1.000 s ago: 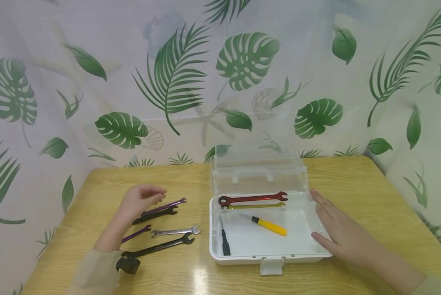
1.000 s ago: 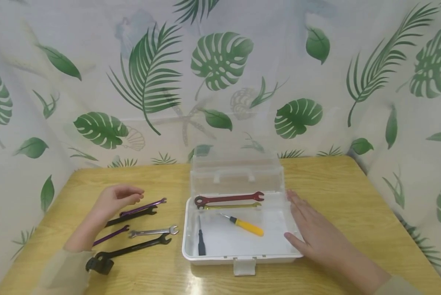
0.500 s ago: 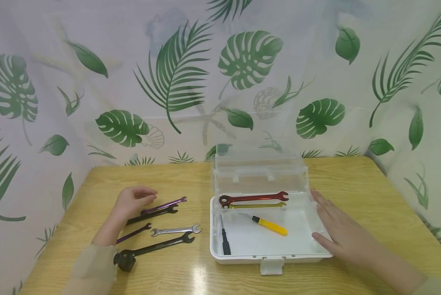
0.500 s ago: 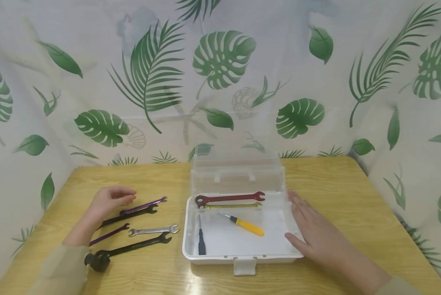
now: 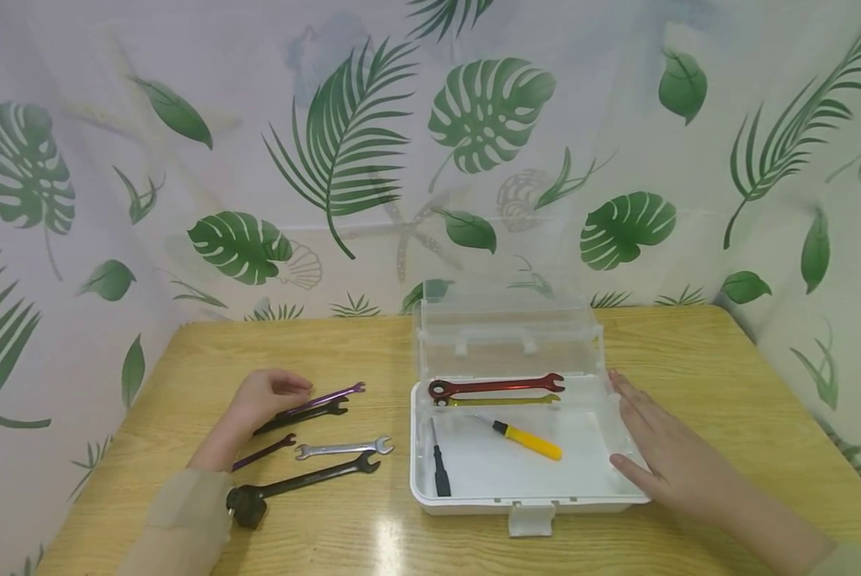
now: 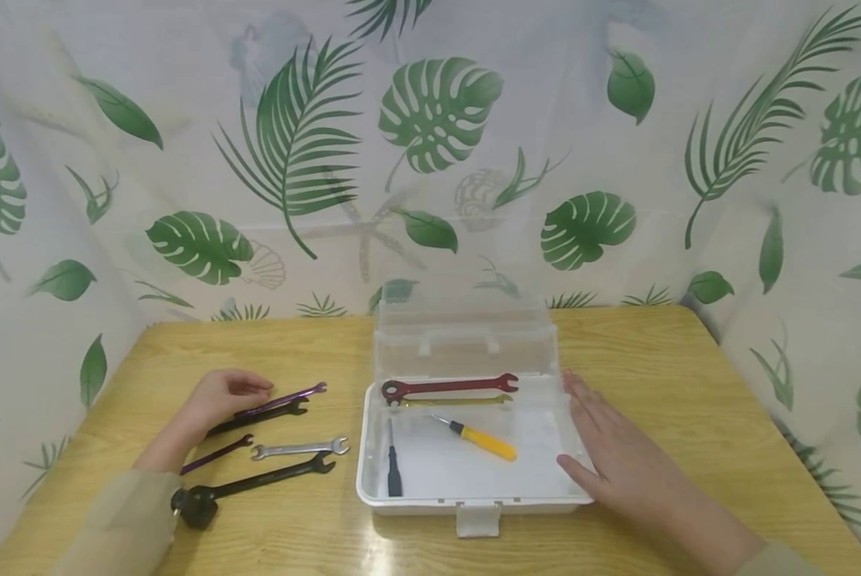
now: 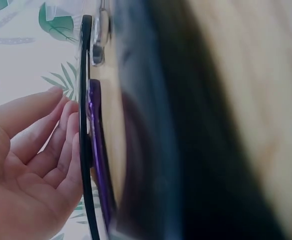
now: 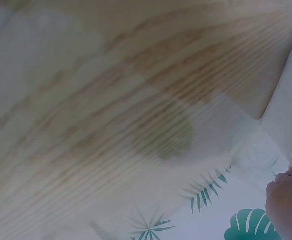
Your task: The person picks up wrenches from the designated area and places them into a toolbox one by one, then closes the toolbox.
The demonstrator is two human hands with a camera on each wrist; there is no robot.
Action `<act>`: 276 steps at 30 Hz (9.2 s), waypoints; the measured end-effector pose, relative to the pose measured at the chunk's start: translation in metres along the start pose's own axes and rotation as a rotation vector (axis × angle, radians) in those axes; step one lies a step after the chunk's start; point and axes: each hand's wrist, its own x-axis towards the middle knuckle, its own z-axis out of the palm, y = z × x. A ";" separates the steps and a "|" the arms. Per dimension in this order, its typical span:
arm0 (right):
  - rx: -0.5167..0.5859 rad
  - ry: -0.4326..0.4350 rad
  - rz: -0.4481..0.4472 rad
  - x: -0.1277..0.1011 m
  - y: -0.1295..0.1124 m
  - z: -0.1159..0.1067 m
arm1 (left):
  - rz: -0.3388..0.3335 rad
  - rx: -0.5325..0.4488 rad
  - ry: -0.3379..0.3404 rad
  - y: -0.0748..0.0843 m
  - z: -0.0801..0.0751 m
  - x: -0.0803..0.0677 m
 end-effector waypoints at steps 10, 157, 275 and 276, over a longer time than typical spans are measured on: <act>0.017 0.000 0.006 0.000 0.000 -0.001 | 0.055 0.051 -0.014 0.004 0.005 0.005; 0.041 0.002 0.018 0.000 -0.003 -0.001 | 0.498 0.100 -0.178 0.190 0.113 0.000; 0.023 0.012 0.026 -0.002 -0.004 0.003 | 0.256 -0.001 -0.001 0.091 0.020 -0.032; 0.022 0.008 0.029 -0.002 -0.004 0.003 | 0.251 -0.009 0.002 0.089 0.019 -0.033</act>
